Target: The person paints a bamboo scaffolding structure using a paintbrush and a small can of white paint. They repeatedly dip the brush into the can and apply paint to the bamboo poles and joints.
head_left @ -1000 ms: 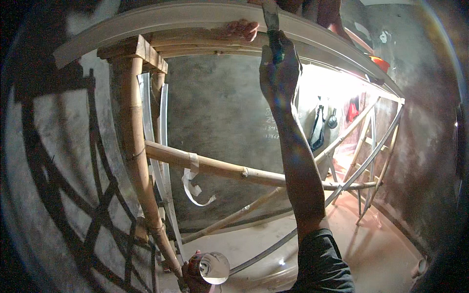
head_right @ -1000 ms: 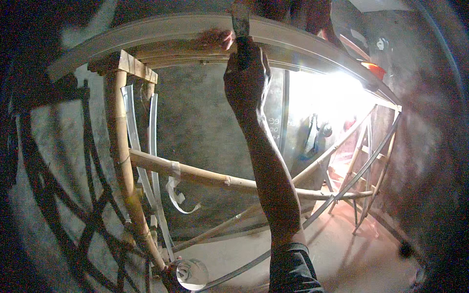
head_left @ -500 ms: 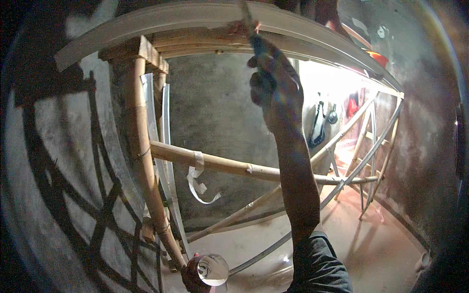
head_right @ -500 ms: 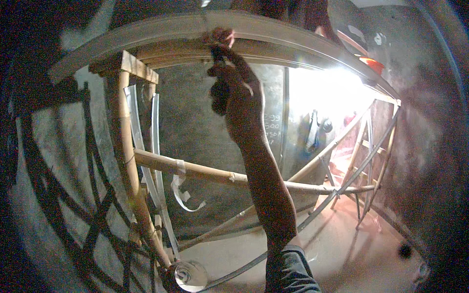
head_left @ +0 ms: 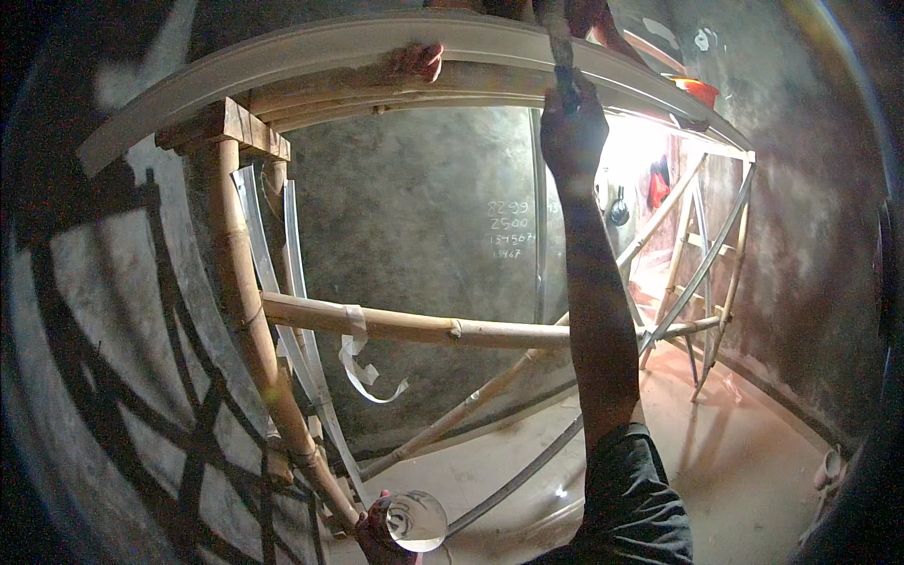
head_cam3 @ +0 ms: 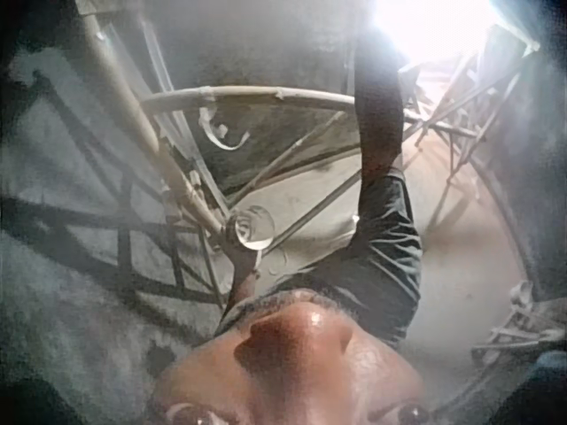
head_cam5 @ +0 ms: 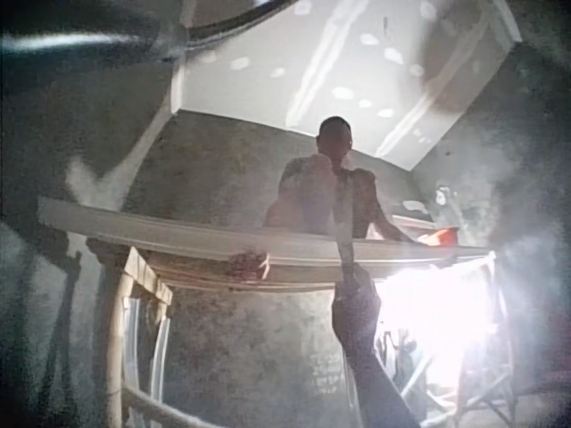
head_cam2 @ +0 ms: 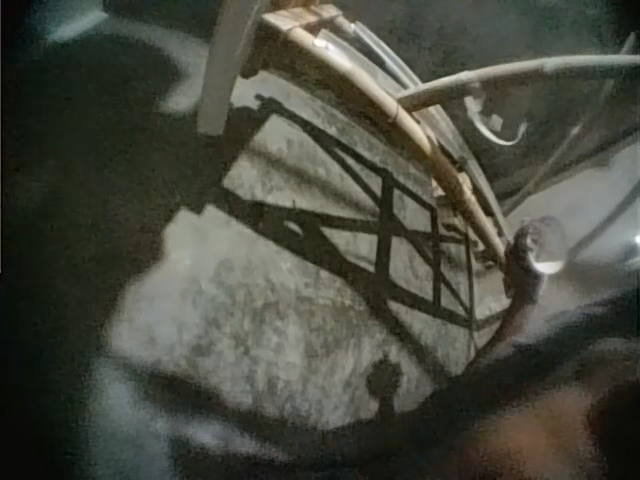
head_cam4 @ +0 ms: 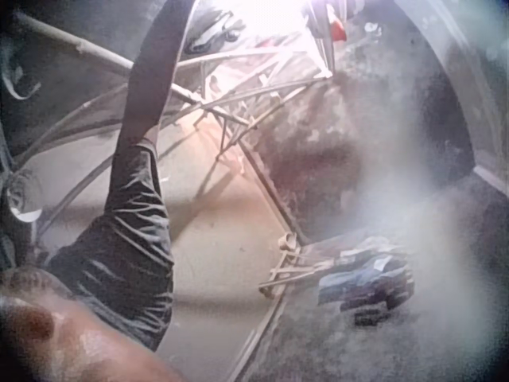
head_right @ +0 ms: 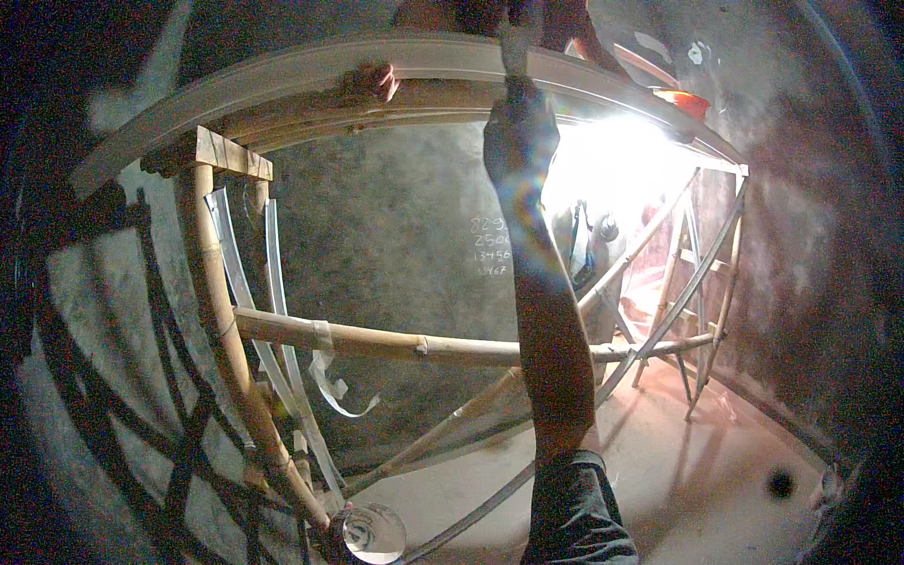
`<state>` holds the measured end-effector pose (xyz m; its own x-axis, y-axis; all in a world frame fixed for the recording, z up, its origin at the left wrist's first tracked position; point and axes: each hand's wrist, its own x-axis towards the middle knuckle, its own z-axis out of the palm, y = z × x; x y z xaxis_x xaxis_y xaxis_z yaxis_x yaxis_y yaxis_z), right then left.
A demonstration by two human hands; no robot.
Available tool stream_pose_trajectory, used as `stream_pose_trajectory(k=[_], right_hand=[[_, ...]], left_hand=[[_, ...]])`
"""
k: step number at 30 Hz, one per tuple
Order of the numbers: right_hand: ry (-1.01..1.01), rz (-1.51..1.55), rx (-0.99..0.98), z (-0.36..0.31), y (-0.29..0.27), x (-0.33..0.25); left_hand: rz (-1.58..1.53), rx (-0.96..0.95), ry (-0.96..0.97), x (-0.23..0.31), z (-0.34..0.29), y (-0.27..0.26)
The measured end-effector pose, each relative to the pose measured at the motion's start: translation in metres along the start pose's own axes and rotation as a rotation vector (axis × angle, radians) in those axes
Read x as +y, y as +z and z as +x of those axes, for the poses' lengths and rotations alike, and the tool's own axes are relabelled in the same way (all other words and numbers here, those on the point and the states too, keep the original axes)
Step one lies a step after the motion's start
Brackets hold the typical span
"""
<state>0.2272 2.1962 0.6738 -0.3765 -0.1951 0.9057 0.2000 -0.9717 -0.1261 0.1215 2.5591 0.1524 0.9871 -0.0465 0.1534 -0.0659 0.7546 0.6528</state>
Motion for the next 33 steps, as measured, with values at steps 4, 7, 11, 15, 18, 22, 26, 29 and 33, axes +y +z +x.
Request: stream_pose_trajectory(k=[4, 7, 11, 15, 18, 22, 26, 29, 33], right_hand=[[0.034, 0.101, -0.192, -0.027, -0.030, -0.018], [0.294, 0.530, -0.369, -0.034, -0.054, -0.027], [0.575, 0.906, -0.326, -0.026, -0.068, -0.037], [0.261, 0.529, -0.084, 0.002, -0.040, 0.002], [-0.033, 0.098, 0.113, 0.012, -0.025, 0.004], [-0.281, -0.452, 0.160, 0.002, -0.008, 0.024], [-0.497, -1.306, 0.101, -0.043, -0.031, 0.039], [-0.154, -0.615, -0.065, -0.094, -0.059, -0.004], [0.287, 0.446, -0.538, -0.148, -0.119, -0.072]], left_hand=[[-0.169, 0.019, -0.118, 0.001, 0.003, 0.005], [-0.227, 0.031, -0.157, -0.001, 0.006, 0.006], [-0.272, 0.024, -0.172, 0.005, 0.002, 0.013], [-0.156, 0.047, -0.073, -0.005, -0.001, 0.009], [-0.204, 0.019, -0.102, -0.002, 0.000, 0.008], [-0.300, -0.008, -0.173, 0.005, 0.003, 0.007], [-0.274, 0.002, -0.138, 0.002, 0.006, -0.005], [1.090, 0.066, 0.553, 0.034, -0.006, 0.025], [0.559, 0.213, 0.206, 0.042, 0.000, 0.025]])
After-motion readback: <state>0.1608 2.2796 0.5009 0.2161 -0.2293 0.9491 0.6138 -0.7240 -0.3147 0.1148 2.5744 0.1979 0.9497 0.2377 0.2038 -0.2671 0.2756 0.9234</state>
